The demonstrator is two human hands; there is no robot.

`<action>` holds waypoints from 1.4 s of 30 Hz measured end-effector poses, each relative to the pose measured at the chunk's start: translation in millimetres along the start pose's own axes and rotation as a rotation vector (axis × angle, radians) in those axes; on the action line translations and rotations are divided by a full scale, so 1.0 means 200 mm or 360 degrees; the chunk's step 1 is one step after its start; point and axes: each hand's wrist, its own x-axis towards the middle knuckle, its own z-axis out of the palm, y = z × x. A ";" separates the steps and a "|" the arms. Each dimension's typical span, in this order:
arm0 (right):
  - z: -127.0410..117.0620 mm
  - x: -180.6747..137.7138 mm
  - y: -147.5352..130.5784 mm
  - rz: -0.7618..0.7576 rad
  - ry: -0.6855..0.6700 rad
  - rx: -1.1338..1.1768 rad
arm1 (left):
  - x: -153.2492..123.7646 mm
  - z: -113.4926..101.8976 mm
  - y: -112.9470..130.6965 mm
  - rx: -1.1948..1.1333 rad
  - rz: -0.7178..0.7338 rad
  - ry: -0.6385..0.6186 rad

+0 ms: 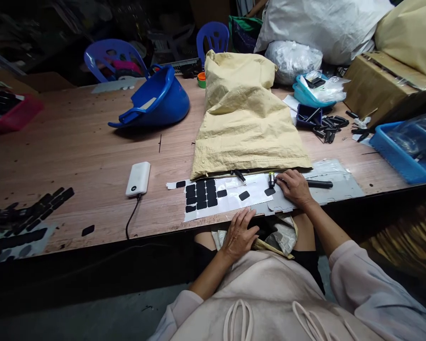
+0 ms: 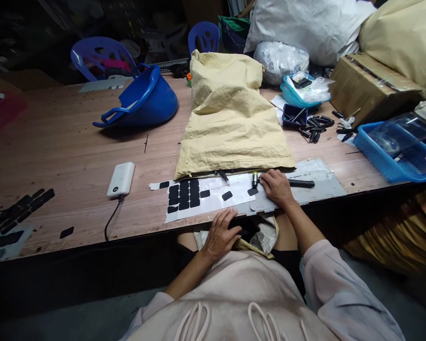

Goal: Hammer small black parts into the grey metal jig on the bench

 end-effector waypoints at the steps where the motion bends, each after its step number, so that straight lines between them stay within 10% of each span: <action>1: 0.00 0.00 0.00 -0.0002 0.0004 -0.0005 | -0.01 0.01 0.01 0.0022 -0.0006 -0.0005; 9: 0.01 0.00 0.00 0.0014 0.0000 0.0013 | 0.36 -0.16 -0.23 0.0159 -0.0461 0.0306; 16: 0.00 0.00 0.00 0.0029 -0.0019 0.0027 | 0.71 -0.24 -0.50 0.0302 -0.0618 -0.0081; 25: 0.01 0.00 -0.01 0.0057 -0.0034 0.0025 | 0.68 -0.22 -0.29 0.0211 -0.0243 -0.0353; 42: -0.07 0.02 -0.04 0.0016 0.0043 0.0202 | 0.60 -0.10 -0.39 -0.0388 -0.0724 -0.0114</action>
